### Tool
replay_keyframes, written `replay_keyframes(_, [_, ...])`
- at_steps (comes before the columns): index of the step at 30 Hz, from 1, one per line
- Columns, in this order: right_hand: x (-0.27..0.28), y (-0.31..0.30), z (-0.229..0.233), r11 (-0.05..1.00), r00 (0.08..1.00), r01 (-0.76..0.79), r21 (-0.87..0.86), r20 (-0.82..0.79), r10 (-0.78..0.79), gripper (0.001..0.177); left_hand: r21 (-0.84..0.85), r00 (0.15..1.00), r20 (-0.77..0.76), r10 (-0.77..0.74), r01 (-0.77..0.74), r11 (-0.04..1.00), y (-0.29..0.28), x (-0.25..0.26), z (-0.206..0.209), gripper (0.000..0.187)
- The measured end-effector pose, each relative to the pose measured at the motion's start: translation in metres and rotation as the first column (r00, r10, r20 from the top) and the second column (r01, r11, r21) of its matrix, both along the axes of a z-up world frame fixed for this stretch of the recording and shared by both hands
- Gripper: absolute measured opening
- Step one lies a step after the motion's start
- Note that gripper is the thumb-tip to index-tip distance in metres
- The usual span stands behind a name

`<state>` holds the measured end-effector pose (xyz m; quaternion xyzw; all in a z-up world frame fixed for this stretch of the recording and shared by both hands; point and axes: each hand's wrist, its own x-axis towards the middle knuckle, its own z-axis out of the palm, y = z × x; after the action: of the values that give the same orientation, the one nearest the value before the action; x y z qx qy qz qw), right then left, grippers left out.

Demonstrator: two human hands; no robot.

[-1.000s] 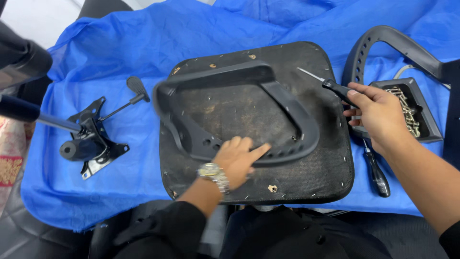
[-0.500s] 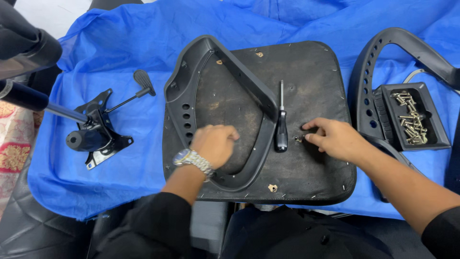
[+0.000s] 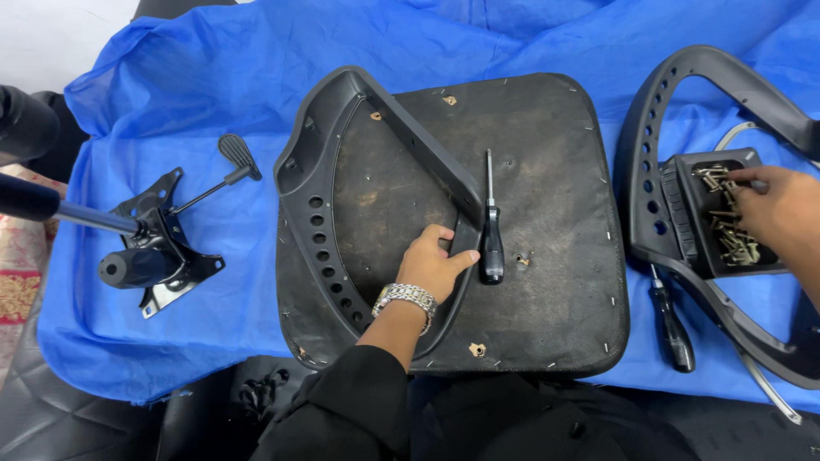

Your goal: The person assembles a chair by attaching a black plastic frame to the underside of a seat cushion using a screwdriver and screws. They align the frame, insert screws, and tighten them to secure the frame to the seat.

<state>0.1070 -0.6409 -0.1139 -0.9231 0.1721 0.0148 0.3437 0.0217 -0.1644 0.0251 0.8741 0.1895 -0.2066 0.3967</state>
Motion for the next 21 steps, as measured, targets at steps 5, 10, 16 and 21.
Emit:
replay_keyframes(5, [0.011,-0.010,-0.036,0.987,0.996,-0.043,-0.152,0.065,0.053,0.018,0.014,0.998,-0.058,0.005,-0.004,1.000,-0.003,0.001,0.006,0.058])
replay_keyframes(10, [0.009,-0.016,-0.048,0.979,0.980,-0.076,-0.188,0.167,0.108,0.016,0.007,1.000,-0.025,0.014,-0.014,1.000,-0.001,-0.003,0.010,0.059])
replay_keyframes(16, [0.011,-0.027,-0.052,0.956,0.958,-0.174,-0.237,0.182,0.220,0.013,-0.004,1.000,0.006,0.027,-0.027,1.000,-0.001,-0.005,0.006,0.060])
replay_keyframes(21, [0.010,-0.022,-0.046,0.909,0.925,-0.250,-0.334,0.196,0.326,0.014,-0.013,0.999,0.021,0.032,-0.032,0.999,0.000,-0.007,0.002,0.060])
